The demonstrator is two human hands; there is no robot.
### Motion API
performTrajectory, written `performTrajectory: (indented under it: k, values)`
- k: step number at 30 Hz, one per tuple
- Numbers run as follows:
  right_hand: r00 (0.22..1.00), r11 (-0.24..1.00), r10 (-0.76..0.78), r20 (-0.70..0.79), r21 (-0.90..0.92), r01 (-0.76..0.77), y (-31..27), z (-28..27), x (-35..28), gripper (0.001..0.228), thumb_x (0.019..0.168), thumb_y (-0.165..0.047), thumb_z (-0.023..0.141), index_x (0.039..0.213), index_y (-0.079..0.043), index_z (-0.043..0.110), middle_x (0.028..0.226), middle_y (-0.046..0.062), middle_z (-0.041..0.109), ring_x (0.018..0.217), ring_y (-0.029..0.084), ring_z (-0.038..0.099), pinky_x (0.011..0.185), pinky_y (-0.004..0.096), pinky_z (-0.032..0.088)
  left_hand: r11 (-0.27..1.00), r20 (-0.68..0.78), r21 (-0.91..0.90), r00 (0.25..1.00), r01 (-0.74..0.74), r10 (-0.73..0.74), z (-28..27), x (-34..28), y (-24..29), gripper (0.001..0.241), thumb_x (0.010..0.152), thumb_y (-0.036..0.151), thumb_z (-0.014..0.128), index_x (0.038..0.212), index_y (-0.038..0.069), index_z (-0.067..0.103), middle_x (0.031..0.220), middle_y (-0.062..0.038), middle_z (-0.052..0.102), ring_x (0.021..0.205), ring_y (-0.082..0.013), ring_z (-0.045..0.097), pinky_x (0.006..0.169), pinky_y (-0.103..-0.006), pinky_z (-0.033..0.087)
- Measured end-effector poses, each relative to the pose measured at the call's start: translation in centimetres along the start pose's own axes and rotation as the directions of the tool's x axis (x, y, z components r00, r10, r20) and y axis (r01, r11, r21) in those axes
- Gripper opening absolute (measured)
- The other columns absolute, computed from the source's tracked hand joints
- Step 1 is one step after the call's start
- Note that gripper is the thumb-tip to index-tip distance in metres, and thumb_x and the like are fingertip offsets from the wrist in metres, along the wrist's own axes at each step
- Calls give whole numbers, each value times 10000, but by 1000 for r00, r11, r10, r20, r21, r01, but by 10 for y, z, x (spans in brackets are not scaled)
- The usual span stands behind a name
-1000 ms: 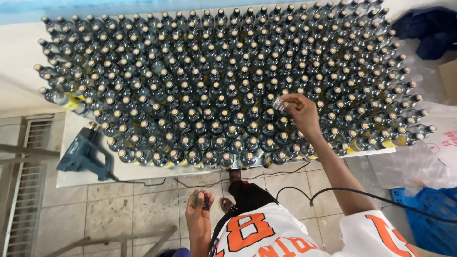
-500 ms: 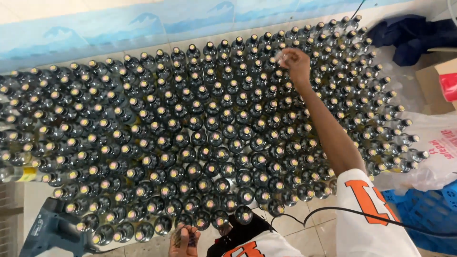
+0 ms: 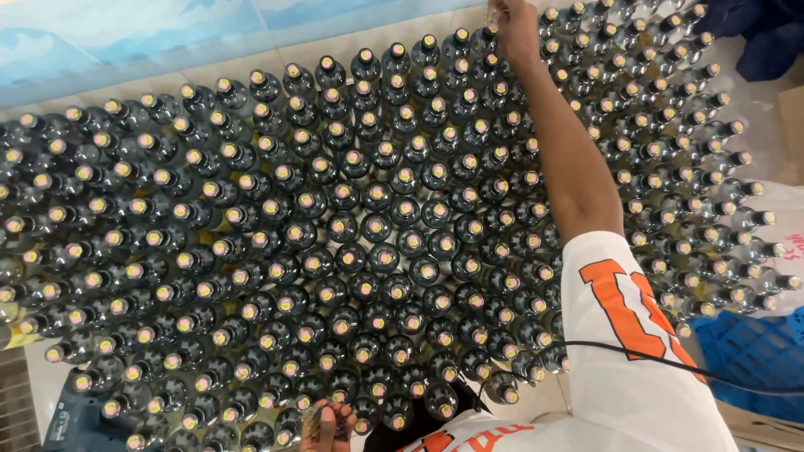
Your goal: Using a handheld heat gun to shrink-wrap plastic seals onto the caps of a large batch of bottles arranged on a table.
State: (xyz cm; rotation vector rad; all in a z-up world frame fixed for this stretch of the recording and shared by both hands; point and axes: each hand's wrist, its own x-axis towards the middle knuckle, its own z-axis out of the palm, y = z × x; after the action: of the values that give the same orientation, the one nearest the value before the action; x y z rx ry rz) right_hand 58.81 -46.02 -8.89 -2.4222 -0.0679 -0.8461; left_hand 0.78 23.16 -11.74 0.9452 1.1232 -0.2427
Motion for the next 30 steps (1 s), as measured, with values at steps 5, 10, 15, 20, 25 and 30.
performTrajectory:
  k: [5, 10, 15, 20, 25, 30]
  values:
    - [988, 1000, -8, 154, -6, 9, -25, -26, -6, 342, 1030, 150, 461, 1228, 140, 739, 1082, 318, 783, 790, 338, 721, 615, 416, 544, 999, -14, 41, 1000, 20, -19, 12, 7, 12, 242, 1102, 153, 642, 1272, -20, 629, 1142, -217, 662, 1043, -409, 685, 871, -503, 627]
    - [959, 993, -114, 261, 9, 116, -25, -29, -16, 306, 1123, 16, 710, 1388, 146, 629, 1298, 375, 707, 1153, 558, 692, 980, 638, 637, 999, -20, -9, 999, 32, -32, 7, 3, 6, 266, 1098, 116, 623, 1317, -34, 613, 1199, -244, 648, 1092, -430, 664, 899, -516, 614]
    - [982, 998, -55, 178, -19, 60, -28, -18, -17, 127, 1113, 0, 756, 1072, 1, 636, 1046, 191, 752, 944, 334, 747, 870, 470, 676, 997, -96, 63, 995, 44, -38, 30, -25, 27, 307, 1081, 115, 646, 1341, -47, 626, 1197, -244, 685, 1091, -407, 690, 938, -530, 627]
    - [988, 999, 8, 152, 42, -15, -37, -20, -19, 339, 988, 126, 831, 1156, -7, 569, 1136, 239, 781, 1064, 377, 799, 952, 480, 692, 998, -52, -3, 997, 56, -57, 11, -9, 14, 295, 1088, 113, 623, 1348, -22, 595, 1200, -217, 619, 1113, -437, 644, 930, -532, 596]
    - [961, 988, 151, 231, -54, -142, -39, -20, -18, 433, 1032, -11, 868, 1350, 106, 598, 1190, 290, 770, 1085, 417, 759, 945, 524, 657, 998, 42, -58, 999, 32, -30, -14, 17, -10, 258, 1107, 116, 598, 1315, -35, 584, 1208, -231, 609, 1096, -467, 623, 853, -527, 589]
    - [941, 971, 176, 289, -211, -116, -44, -27, -9, 445, 956, 90, 762, 1374, 92, 609, 1194, 319, 719, 900, 386, 714, 728, 524, 594, 999, -47, -37, 999, -23, 21, 48, -35, 27, 312, 1028, 98, 693, 1292, -55, 627, 1188, -275, 691, 1041, -413, 684, 861, -511, 627]
